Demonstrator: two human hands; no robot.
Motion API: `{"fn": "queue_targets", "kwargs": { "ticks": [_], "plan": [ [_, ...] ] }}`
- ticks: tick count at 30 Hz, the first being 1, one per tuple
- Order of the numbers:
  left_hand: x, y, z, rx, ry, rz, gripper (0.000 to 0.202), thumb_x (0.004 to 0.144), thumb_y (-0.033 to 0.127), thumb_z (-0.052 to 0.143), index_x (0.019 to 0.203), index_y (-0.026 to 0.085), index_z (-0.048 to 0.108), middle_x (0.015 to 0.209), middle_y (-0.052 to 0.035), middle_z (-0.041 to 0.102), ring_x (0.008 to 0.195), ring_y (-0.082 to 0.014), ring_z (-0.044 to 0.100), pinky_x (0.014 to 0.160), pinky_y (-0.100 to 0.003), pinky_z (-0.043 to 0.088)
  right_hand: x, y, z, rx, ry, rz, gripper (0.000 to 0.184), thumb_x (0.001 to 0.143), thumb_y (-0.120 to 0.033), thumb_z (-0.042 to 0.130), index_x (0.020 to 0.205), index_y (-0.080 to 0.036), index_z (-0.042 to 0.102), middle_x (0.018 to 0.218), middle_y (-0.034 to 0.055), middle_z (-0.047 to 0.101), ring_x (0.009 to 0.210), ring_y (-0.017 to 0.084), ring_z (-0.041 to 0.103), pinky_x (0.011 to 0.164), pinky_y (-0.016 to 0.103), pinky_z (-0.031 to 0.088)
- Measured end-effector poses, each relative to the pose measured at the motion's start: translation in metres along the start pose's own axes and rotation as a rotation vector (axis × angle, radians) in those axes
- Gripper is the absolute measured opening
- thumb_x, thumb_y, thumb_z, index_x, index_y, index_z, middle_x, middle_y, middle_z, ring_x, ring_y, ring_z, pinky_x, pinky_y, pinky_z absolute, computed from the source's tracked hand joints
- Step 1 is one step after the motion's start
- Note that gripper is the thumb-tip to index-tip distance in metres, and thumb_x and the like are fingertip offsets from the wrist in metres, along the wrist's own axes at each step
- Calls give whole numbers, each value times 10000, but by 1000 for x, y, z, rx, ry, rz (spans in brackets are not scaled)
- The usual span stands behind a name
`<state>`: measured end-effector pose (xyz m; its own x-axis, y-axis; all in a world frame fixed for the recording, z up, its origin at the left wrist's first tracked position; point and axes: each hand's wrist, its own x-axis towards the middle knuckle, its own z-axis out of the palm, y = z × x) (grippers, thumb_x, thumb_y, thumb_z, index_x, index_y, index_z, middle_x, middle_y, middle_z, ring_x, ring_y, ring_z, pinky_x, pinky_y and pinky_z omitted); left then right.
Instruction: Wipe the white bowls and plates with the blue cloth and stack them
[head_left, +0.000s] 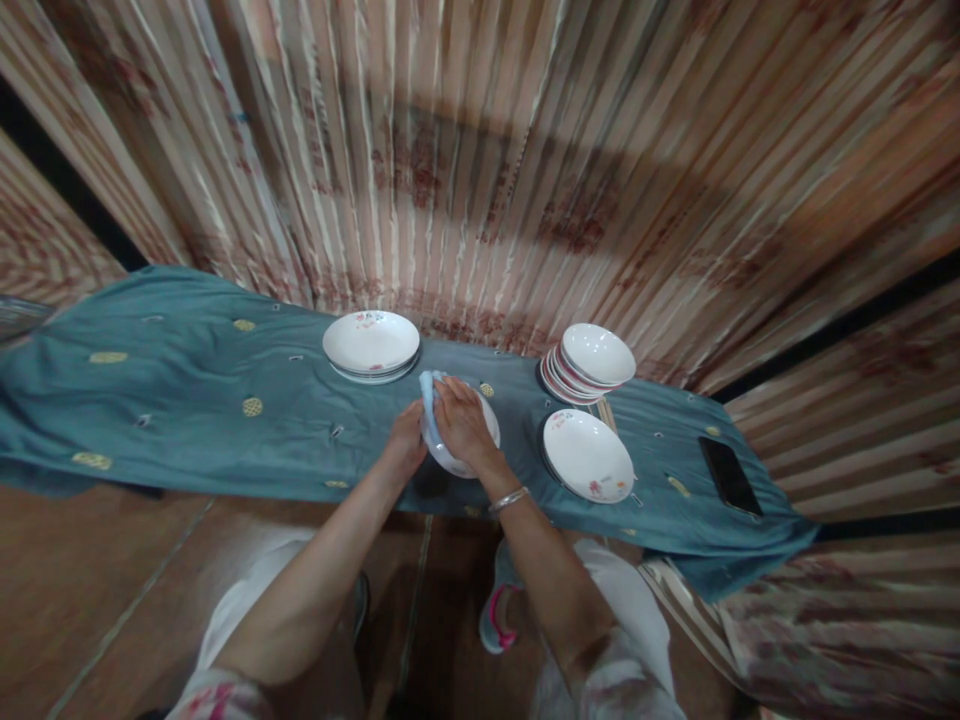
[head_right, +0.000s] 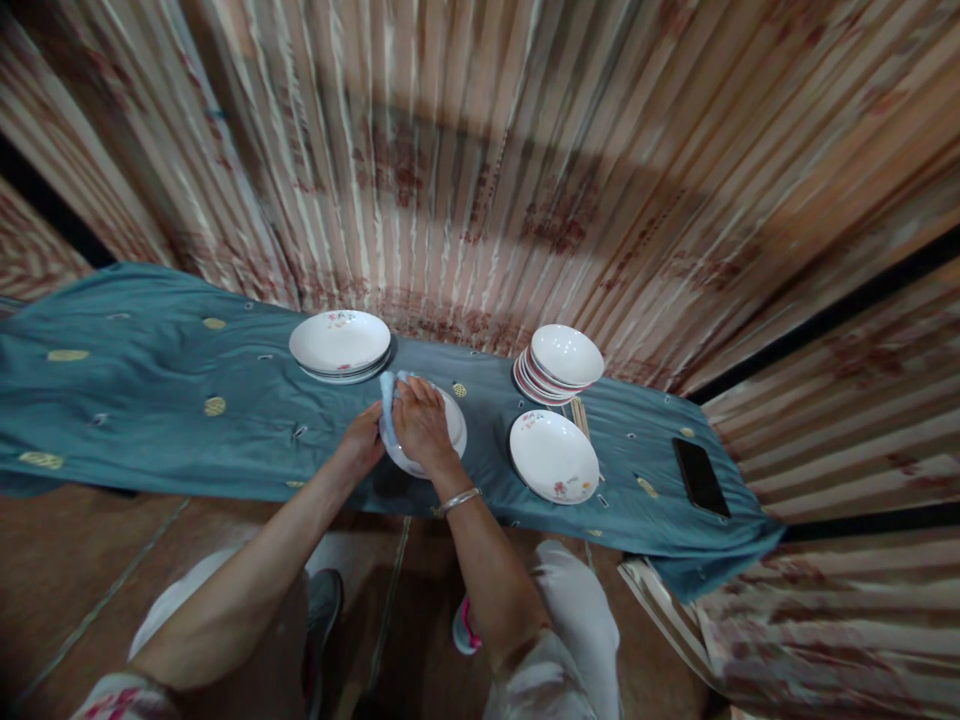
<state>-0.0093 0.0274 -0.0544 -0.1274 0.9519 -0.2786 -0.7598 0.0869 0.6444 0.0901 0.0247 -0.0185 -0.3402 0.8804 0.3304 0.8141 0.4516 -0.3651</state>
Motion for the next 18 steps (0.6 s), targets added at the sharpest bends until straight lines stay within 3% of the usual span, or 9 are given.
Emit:
{"fn": "queue_targets", "kwargs": {
  "ticks": [6, 13, 18],
  "plan": [
    [-3, 3, 4, 11, 43, -20, 71, 775, 129, 684, 712, 142, 654, 638, -6, 677, 602, -125, 616, 691, -246, 522, 14, 17, 1, 76, 18, -23, 399, 1023, -196, 329, 1314, -115, 590, 1322, 148, 632, 1285, 212, 543, 1125, 389, 390],
    [-4, 3, 3, 57, 84, -39, 67, 818, 144, 651, 753, 154, 635, 657, 14, 666, 614, -112, 583, 668, -236, 498, 19, 38, 8, 115, 43, 63, 391, 1015, -151, 294, 1236, -99, 612, 1252, 168, 660, 1200, 202, 600, 1093, 362, 421],
    [-5, 6, 3, 67, 56, -50, 48, 792, 154, 703, 776, 143, 659, 702, -12, 689, 685, -144, 634, 741, -262, 507, 15, 55, 10, 127, -10, 218, 355, 1008, -150, 312, 1145, -108, 637, 1165, 179, 687, 1129, 219, 642, 1035, 355, 456]
  ]
}}
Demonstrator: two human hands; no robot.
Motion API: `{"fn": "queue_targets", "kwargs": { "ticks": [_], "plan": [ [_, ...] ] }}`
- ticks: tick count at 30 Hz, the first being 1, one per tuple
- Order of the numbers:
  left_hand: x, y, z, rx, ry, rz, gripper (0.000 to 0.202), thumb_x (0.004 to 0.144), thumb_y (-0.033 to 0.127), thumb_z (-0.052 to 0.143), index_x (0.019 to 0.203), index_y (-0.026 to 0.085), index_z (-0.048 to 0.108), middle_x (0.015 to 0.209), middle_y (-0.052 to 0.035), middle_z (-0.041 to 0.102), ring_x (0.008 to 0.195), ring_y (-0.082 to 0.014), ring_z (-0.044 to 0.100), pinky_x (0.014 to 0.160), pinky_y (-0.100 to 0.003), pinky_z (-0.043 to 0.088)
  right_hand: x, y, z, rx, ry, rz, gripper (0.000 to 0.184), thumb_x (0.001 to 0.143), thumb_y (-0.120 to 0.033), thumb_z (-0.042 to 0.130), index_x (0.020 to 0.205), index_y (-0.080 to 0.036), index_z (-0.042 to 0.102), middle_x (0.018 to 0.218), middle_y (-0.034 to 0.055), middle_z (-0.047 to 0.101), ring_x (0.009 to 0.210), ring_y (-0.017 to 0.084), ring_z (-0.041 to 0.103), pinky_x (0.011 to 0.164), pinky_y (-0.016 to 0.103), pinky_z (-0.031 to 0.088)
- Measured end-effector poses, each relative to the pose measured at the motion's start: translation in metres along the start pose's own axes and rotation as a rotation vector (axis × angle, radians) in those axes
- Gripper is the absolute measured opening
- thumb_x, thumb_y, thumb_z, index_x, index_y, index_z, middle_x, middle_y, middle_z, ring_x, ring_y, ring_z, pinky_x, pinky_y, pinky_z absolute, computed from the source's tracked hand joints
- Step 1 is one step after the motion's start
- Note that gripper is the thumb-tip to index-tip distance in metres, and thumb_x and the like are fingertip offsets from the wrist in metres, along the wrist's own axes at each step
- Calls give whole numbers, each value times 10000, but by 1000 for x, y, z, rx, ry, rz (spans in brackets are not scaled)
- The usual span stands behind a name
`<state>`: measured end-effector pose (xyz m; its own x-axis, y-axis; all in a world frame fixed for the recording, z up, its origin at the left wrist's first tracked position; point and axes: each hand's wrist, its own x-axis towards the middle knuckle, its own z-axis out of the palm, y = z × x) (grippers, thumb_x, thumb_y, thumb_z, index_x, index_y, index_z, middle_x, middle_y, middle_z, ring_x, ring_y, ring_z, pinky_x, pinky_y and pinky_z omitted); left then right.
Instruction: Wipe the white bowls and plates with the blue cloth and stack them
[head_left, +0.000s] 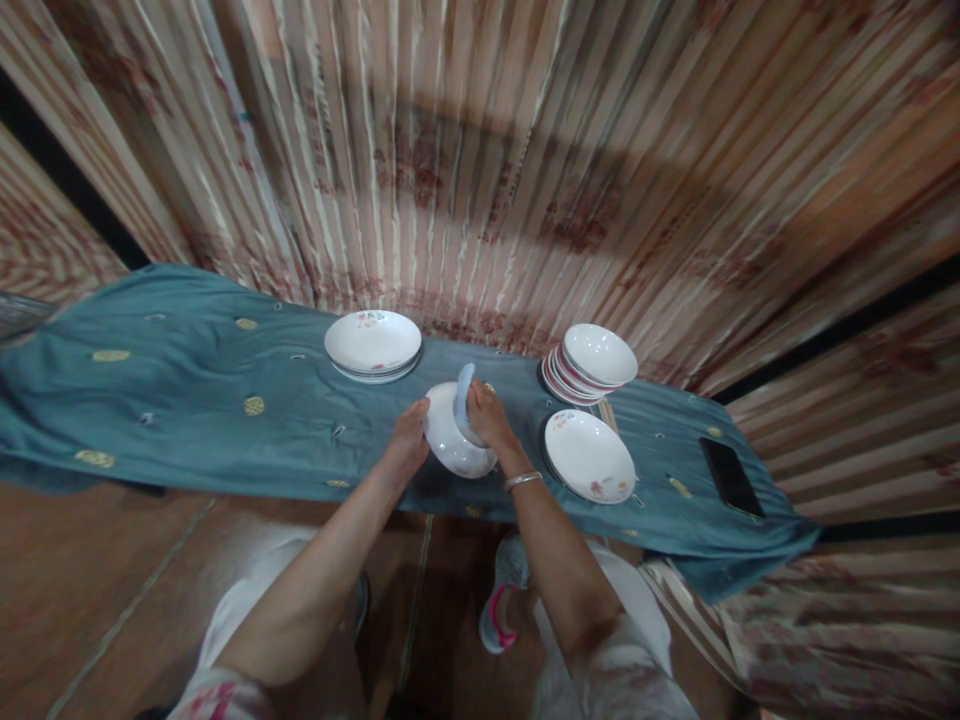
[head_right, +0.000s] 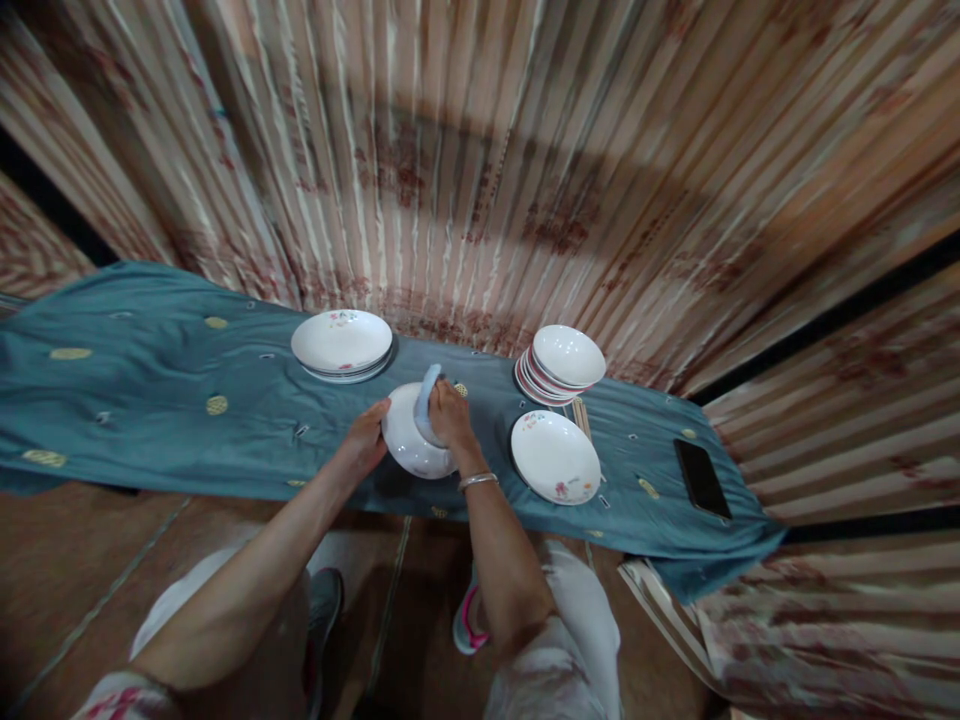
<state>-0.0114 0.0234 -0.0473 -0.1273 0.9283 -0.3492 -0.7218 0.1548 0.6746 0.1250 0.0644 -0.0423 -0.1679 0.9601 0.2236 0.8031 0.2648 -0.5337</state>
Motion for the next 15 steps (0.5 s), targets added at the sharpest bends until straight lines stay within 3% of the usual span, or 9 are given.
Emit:
{"fn": "queue_targets", "kwargs": {
  "ticks": [6, 15],
  "plan": [
    [-4, 4, 3, -5, -6, -13, 74, 803, 135, 696, 738, 127, 661, 696, -22, 687, 628, -128, 609, 712, -256, 490, -16, 25, 6, 25, 57, 83, 393, 1010, -189, 309, 1281, -128, 587, 1283, 180, 663, 1196, 239, 632, 1039, 388, 473],
    [-2, 2, 4, -22, 25, -9, 92, 756, 155, 731, 768, 138, 642, 662, 1, 662, 651, -145, 612, 730, -270, 492, -59, 58, 20, 5, 180, 46, 423, 987, -181, 300, 1277, -123, 603, 1169, 194, 703, 1067, 266, 681, 933, 431, 536]
  ]
}}
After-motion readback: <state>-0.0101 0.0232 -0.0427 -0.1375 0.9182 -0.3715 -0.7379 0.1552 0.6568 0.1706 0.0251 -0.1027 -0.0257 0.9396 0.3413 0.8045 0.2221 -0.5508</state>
